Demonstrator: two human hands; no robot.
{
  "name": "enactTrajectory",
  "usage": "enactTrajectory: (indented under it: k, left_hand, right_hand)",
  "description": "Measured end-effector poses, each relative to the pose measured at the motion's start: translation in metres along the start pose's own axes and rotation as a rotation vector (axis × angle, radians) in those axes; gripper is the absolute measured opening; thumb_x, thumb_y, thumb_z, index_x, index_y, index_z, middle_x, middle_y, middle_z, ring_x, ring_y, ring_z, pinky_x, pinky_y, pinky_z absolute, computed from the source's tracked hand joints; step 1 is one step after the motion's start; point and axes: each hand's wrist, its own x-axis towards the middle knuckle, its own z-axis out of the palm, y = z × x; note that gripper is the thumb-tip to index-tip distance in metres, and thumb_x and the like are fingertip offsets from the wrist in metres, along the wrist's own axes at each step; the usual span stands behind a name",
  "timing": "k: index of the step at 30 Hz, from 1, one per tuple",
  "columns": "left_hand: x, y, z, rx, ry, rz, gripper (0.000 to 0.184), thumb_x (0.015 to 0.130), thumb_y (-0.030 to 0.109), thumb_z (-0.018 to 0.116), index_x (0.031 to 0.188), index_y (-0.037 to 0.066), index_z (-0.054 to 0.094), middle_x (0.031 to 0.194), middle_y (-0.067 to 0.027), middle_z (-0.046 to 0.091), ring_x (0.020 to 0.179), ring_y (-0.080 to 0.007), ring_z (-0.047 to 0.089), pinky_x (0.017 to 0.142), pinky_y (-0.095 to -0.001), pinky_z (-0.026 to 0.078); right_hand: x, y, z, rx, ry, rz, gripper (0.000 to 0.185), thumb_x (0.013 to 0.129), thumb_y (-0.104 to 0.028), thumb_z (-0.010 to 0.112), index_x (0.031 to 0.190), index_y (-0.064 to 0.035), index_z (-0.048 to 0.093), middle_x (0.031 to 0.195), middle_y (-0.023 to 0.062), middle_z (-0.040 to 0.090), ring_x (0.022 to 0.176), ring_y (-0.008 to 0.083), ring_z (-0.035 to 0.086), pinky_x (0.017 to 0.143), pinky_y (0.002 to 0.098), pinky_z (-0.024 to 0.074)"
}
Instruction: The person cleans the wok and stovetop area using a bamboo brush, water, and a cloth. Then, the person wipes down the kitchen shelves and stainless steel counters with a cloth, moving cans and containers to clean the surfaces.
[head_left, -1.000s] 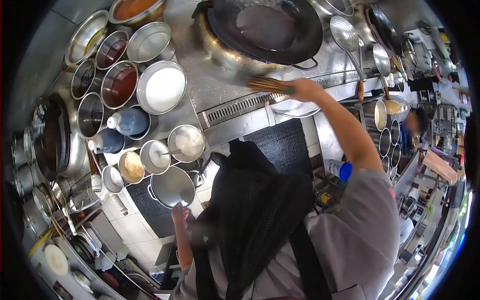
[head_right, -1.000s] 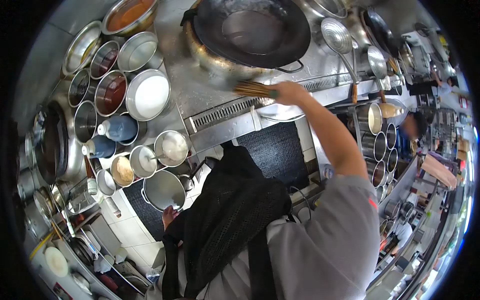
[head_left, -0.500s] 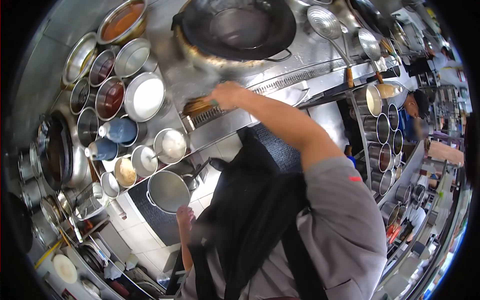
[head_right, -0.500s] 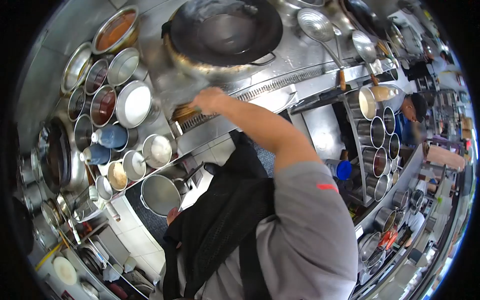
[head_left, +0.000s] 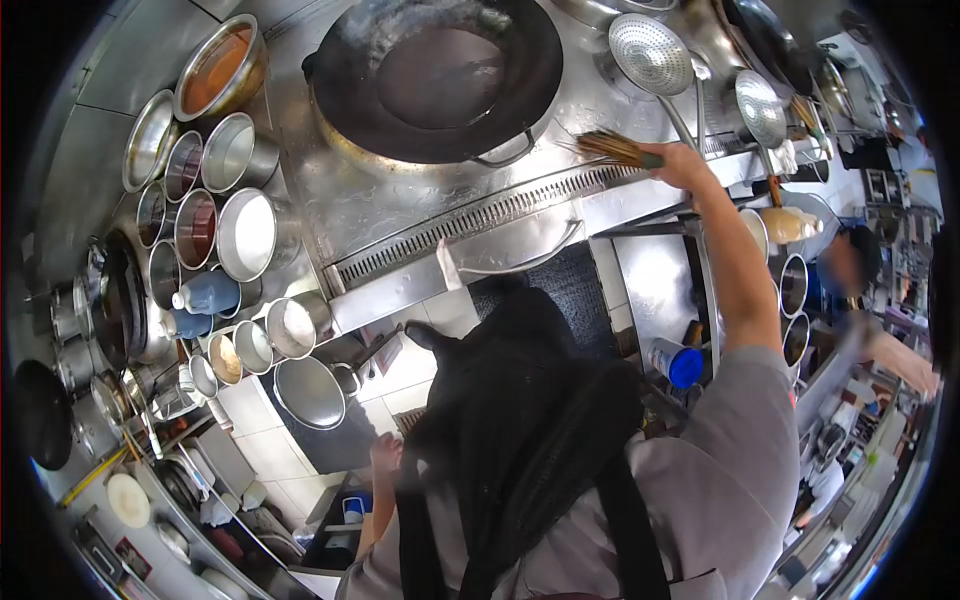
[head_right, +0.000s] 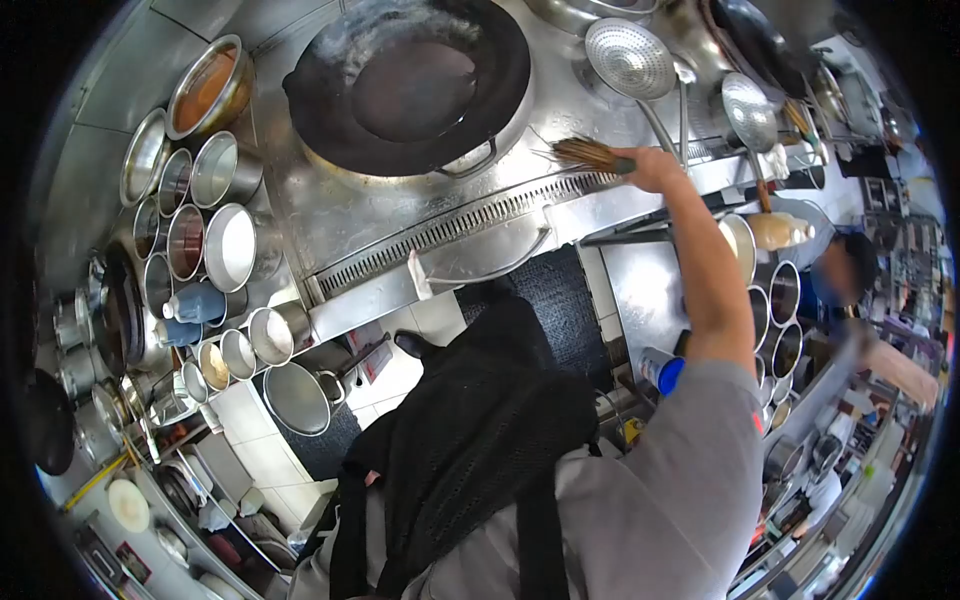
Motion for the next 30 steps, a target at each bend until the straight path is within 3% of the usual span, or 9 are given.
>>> enactTrajectory:
  k: [9,12,14,18,21,22,24,27,30]
  left_hand:
    - [0.005,0.085,0.112,-0.116,0.016,0.041,0.021,0.099,0.023,0.064,0.117,0.012,0.062,0.088,-0.0069,0.064,0.064,-0.0137,0.058,0.053,-0.0239,0.043]
    - [0.005,0.098,0.103,-0.311,0.044,-0.061,0.019,0.100,0.023,0.063,0.116,0.013,0.062,0.090,-0.0088,0.066,0.065,-0.0133,0.059,0.054,-0.0246,0.044]
    - [0.008,0.073,0.085,-0.097,0.045,0.077,0.016,0.101,0.020,0.060,0.115,0.013,0.061,0.090,-0.0090,0.065,0.064,-0.0128,0.056,0.054,-0.0250,0.043]
    - [-0.010,0.067,0.072,0.064,-0.054,0.128,0.012,0.101,0.019,0.059,0.111,0.012,0.060,0.091,-0.0084,0.063,0.068,-0.0153,0.059,0.054,-0.0261,0.044]
    - [-0.032,0.071,0.099,0.318,0.122,0.198,0.039,0.092,0.044,0.061,0.104,0.009,0.072,0.096,-0.0168,0.073,0.096,-0.0360,0.072,0.083,-0.0451,0.055]
    - [-0.030,0.076,0.107,0.317,0.111,0.137,0.040,0.092,0.044,0.060,0.103,0.008,0.072,0.096,-0.0166,0.074,0.096,-0.0360,0.072,0.083,-0.0443,0.055]
    - [-0.027,0.089,0.125,0.179,0.102,0.041,0.026,0.096,0.032,0.061,0.109,0.010,0.067,0.089,-0.0106,0.069,0.080,-0.0243,0.066,0.068,-0.0333,0.050]
    - [-0.026,0.124,0.149,0.012,0.134,-0.065,0.016,0.099,0.018,0.062,0.112,0.011,0.062,0.081,-0.0039,0.063,0.063,-0.0121,0.059,0.051,-0.0225,0.045]
    - [-0.015,0.146,0.158,-0.024,0.123,-0.085,0.011,0.098,0.016,0.061,0.108,0.010,0.063,0.079,-0.0026,0.061,0.062,-0.0108,0.057,0.050,-0.0224,0.042]
  right_hand:
    - [0.006,-0.119,0.015,-0.020,-0.102,-0.633,0.063,0.083,-0.023,0.074,0.139,-0.0464,0.060,0.117,0.0168,0.071,0.112,0.0370,0.067,0.098,0.0470,0.0540]
    - [0.054,-0.107,0.017,0.040,-0.258,-0.567,0.067,0.077,-0.029,0.076,0.139,-0.0485,0.060,0.121,0.0130,0.072,0.111,0.0343,0.069,0.100,0.0446,0.0542]
    - [0.069,-0.064,0.003,0.098,-0.266,-0.535,0.070,0.070,-0.035,0.080,0.138,-0.0426,0.063,0.126,0.0105,0.072,0.112,0.0306,0.069,0.101,0.0424,0.0537]
    - [0.072,0.030,-0.030,0.099,-0.148,-0.322,0.071,0.072,-0.023,0.085,0.139,-0.0367,0.064,0.118,0.0124,0.075,0.109,0.0301,0.071,0.098,0.0396,0.0542]
    - [0.043,0.035,-0.061,0.289,-0.327,0.002,0.064,0.077,-0.026,0.082,0.139,-0.0294,0.065,0.115,0.0174,0.074,0.108,0.0340,0.071,0.095,0.0415,0.0548]
    - [0.036,0.037,-0.059,0.260,-0.140,-0.058,0.061,0.079,-0.029,0.080,0.138,-0.0272,0.066,0.113,0.0192,0.074,0.106,0.0367,0.071,0.093,0.0436,0.0552]
    - [0.023,0.037,-0.041,0.202,0.224,-0.196,0.056,0.083,-0.033,0.075,0.137,-0.0229,0.066,0.108,0.0229,0.074,0.101,0.0419,0.071,0.090,0.0478,0.0560]
    - [0.020,0.010,-0.012,0.395,0.452,-0.019,0.054,0.088,-0.039,0.070,0.138,-0.0213,0.064,0.109,0.0265,0.072,0.101,0.0442,0.069,0.089,0.0511,0.0555]
    - [0.052,-0.028,0.050,0.387,0.301,0.050,0.063,0.091,-0.039,0.068,0.148,-0.0174,0.053,0.109,0.0298,0.071,0.104,0.0450,0.069,0.093,0.0520,0.0549]
